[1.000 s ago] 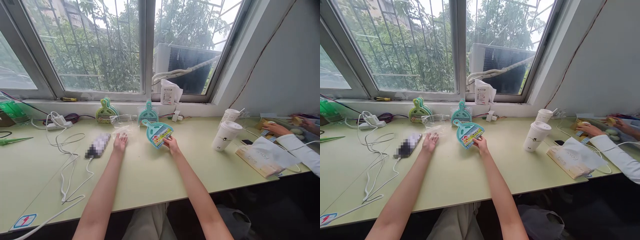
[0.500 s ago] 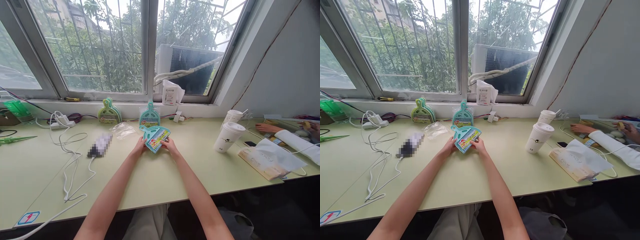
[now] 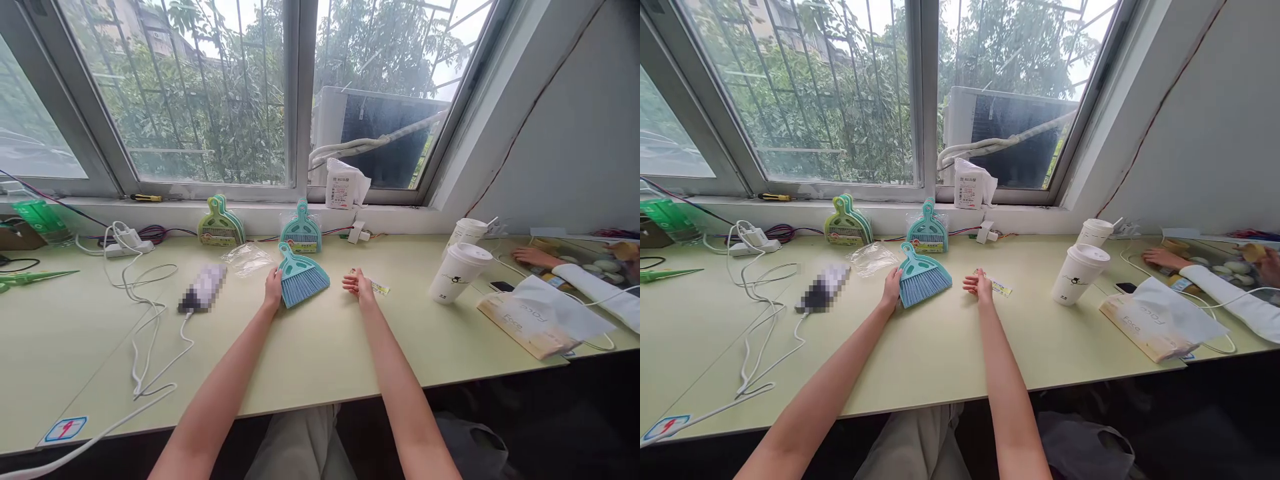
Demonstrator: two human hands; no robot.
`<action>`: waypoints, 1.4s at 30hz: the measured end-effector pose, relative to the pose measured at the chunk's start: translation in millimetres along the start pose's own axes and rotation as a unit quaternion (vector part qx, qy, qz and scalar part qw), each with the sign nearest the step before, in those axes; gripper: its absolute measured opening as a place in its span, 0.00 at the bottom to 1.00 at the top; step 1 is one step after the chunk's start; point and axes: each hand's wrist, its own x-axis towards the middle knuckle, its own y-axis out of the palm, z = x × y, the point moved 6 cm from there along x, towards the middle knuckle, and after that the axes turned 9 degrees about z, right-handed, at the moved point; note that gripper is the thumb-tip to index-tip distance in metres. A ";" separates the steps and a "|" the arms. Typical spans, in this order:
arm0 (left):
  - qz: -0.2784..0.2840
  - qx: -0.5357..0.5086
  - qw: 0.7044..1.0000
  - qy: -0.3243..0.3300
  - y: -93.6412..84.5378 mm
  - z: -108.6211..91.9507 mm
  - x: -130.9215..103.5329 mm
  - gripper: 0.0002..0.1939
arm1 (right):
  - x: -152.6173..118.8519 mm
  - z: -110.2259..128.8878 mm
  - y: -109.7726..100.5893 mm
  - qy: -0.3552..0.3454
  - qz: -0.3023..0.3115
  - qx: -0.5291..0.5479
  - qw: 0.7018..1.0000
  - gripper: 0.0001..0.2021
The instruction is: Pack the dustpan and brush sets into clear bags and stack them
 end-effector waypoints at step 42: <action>0.046 0.403 0.914 0.000 -22.1 -21.9 -2.2 0.15 | -22.7 26.0 12.0 -0.071 -0.076 -0.662 0.742 0.11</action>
